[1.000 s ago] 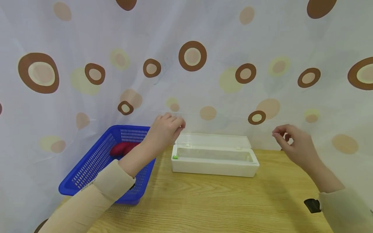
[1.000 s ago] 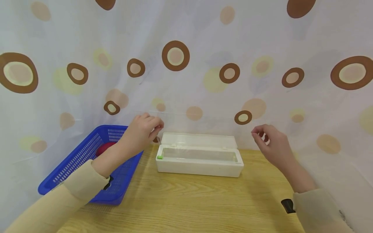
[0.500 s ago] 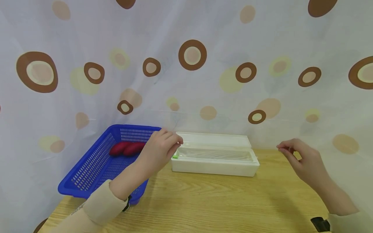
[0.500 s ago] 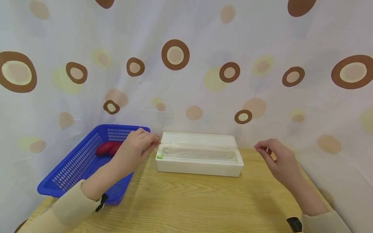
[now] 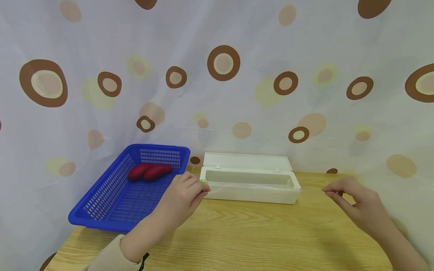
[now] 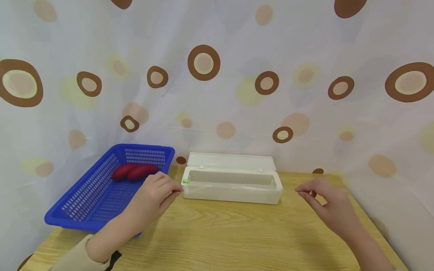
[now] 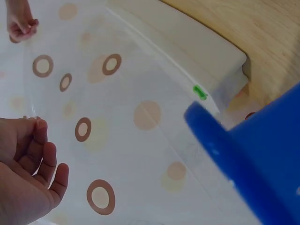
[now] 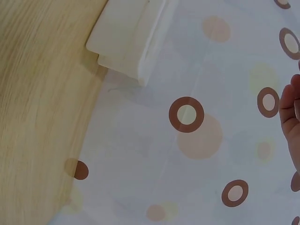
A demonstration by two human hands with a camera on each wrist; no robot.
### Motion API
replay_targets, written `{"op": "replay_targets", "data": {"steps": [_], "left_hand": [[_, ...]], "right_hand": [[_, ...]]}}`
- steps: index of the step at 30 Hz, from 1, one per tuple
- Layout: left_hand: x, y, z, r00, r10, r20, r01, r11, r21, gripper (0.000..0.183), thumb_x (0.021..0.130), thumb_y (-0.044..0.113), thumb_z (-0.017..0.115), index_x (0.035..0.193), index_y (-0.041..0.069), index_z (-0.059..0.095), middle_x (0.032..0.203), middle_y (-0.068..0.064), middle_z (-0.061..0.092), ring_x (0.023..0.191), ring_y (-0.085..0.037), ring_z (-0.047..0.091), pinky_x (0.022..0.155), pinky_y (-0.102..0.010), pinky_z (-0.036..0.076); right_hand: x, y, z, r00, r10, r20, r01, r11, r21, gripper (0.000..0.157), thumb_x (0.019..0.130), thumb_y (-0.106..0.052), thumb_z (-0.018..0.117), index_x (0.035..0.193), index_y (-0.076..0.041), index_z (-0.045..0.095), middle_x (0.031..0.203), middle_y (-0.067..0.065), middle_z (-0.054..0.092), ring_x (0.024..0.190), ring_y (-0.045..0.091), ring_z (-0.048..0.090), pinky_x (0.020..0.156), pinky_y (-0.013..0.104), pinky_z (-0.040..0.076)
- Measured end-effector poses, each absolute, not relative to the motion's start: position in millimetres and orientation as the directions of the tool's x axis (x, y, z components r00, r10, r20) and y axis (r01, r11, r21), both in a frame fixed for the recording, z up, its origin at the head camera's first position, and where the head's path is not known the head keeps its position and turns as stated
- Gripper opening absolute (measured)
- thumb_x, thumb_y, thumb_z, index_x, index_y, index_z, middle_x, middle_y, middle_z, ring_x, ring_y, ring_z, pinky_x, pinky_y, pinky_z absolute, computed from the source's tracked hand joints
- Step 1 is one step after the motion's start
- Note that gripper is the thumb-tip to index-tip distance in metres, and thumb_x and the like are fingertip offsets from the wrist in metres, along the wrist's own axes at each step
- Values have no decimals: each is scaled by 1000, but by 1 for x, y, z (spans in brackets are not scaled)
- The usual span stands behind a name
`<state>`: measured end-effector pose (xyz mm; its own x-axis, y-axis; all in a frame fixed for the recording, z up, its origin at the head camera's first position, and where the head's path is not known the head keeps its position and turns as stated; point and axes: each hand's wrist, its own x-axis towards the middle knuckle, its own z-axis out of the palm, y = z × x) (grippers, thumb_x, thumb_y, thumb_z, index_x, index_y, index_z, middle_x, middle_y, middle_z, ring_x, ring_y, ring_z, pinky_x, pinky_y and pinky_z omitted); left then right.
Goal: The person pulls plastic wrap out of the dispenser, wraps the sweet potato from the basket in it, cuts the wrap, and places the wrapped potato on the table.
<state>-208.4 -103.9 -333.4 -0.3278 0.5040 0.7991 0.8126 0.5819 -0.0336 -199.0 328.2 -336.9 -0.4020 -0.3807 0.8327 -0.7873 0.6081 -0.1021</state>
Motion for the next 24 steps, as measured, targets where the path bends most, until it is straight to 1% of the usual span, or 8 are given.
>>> {"op": "replay_targets", "data": {"steps": [3,7,9,11,14,17,20,24], "left_hand": [[-202,-105,-340,-353,509,785,810,586,-15,4,87,14,66,84,12,66,78,4,63,79,-13,53,67,-30,43],[-196,-106,-351,-332,511,793,816,577,-30,7,90,16,63,85,13,66,79,5,63,80,-13,53,67,-28,42],[-195,-107,-357,-313,511,801,822,568,-41,6,90,15,62,84,13,66,77,6,61,78,-12,52,66,-27,41],[-193,-107,-362,-310,512,801,825,563,-41,6,89,14,62,84,14,65,76,6,60,76,-12,51,65,-26,40],[-190,-107,-368,-314,517,796,830,557,-35,5,88,13,63,84,14,66,75,7,61,74,-11,50,68,-27,42],[-187,-108,-375,-346,525,777,828,560,-9,5,87,13,64,84,15,66,77,7,62,76,-10,51,70,-27,43],[-184,-109,-382,-377,533,758,828,561,17,3,85,12,66,84,15,67,78,8,63,78,-9,52,70,-27,43],[-182,-110,-391,-399,546,737,825,564,28,8,80,10,71,83,16,66,78,8,62,79,-9,52,69,-26,42]], "right_hand": [[-196,329,-342,-402,-410,819,-820,560,-122,21,91,-28,63,88,-9,69,83,-4,64,76,-3,50,65,8,38],[-191,328,-349,-422,-432,797,-837,524,-160,5,88,-15,67,90,-11,68,83,-8,63,76,-2,50,68,9,39],[-189,328,-353,-421,-439,794,-853,490,-181,4,87,-10,67,90,-9,67,84,-7,63,75,-1,50,67,11,40],[-188,328,-357,-426,-449,785,-861,468,-199,5,87,-8,67,92,-9,67,86,-8,63,76,-1,51,66,11,41],[-187,329,-362,-416,-477,774,-882,419,-215,6,87,-5,66,93,-6,67,90,-7,63,76,0,52,66,12,42],[-187,331,-366,-419,-511,751,-890,396,-227,8,87,-5,65,95,-7,67,91,-7,64,76,0,52,65,12,42],[-187,333,-372,-423,-542,726,-895,375,-242,16,83,2,67,96,-8,66,90,-7,64,77,0,53,65,13,42],[-189,335,-381,-448,-567,691,-889,364,-277,34,72,12,72,96,-12,66,89,-7,63,77,0,53,65,14,43]]}}
